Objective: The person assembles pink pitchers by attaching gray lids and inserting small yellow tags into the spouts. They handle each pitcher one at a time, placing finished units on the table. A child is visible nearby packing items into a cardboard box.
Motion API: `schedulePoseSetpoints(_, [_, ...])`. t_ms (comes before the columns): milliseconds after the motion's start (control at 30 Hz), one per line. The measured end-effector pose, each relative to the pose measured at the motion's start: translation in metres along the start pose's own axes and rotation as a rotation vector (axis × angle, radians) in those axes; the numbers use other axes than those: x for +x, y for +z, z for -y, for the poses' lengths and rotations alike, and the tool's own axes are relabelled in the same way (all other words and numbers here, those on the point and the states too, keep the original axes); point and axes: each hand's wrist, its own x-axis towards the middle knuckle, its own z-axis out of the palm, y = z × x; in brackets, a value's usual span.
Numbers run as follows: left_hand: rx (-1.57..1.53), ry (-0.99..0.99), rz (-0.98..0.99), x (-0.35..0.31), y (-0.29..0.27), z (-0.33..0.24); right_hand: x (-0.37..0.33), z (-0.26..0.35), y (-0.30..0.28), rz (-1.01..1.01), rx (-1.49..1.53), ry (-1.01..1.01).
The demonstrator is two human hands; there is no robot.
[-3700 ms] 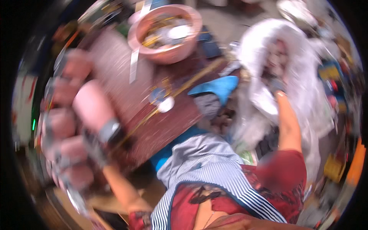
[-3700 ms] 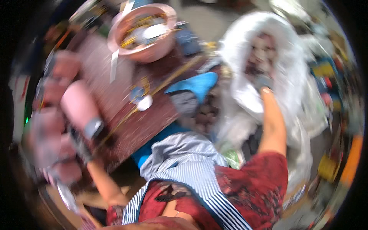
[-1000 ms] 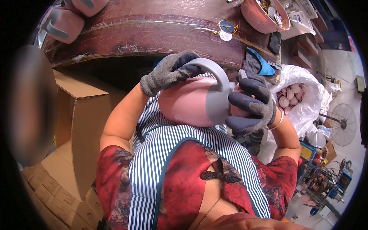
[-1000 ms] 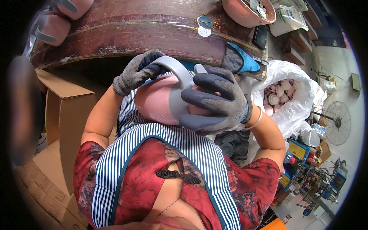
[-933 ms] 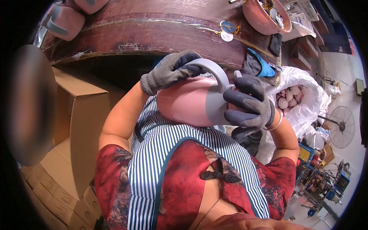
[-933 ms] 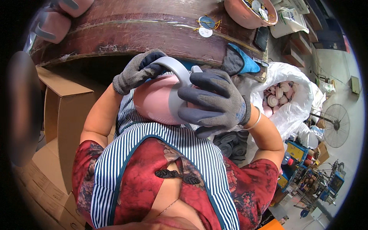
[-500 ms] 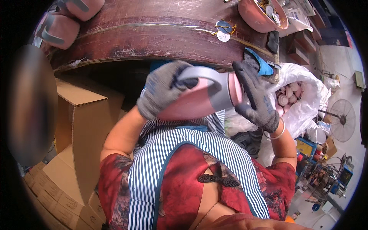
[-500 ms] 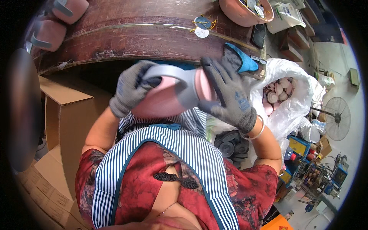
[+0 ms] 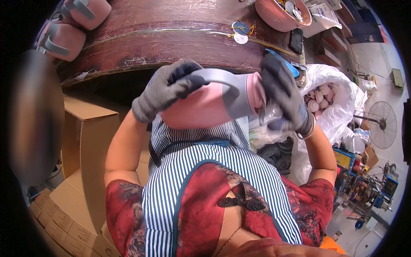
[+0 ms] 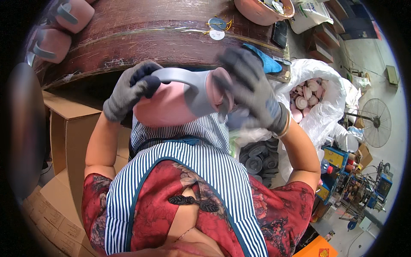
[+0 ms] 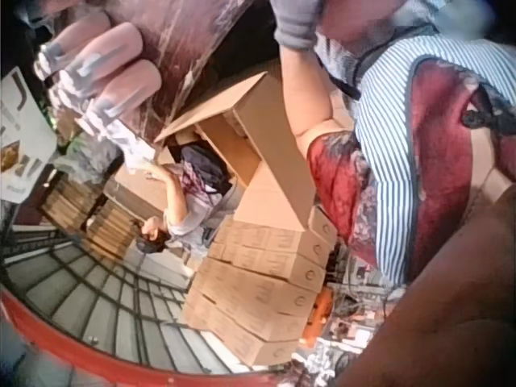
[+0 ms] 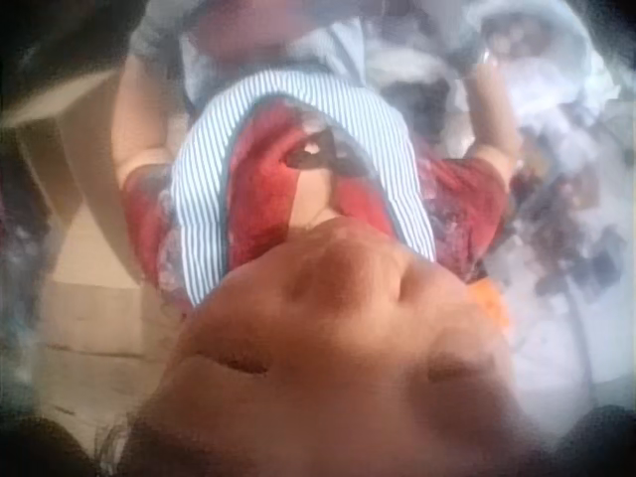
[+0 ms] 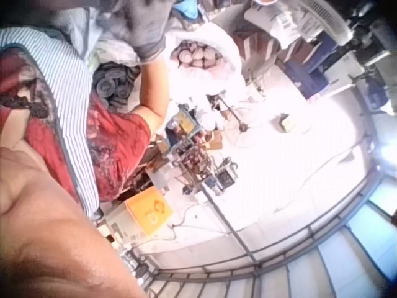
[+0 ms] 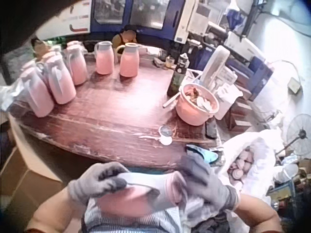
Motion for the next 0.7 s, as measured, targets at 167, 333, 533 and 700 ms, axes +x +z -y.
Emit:
schedulePoseSetpoints(167, [-0.231,0.14,-0.003,0.004,0.024,0.05,0.005,0.012,0.024,-0.089,0.154,-0.24])
schedulePoseSetpoints(333, [0.215,0.13,-0.483,-0.016,0.08,0.033,0.014,-0.042,0.085,-0.126,0.784,0.491])
schedulePoseSetpoints(533, [-0.345,-0.098,-0.469,-0.016,0.041,0.04,0.027,-0.131,0.122,-0.125,-0.281,0.343])
schedulePoseSetpoints(700, [-0.428,-0.151,-0.414,-0.036,0.031,0.033,-0.022,-0.083,0.163,-0.091,-0.445,0.311])
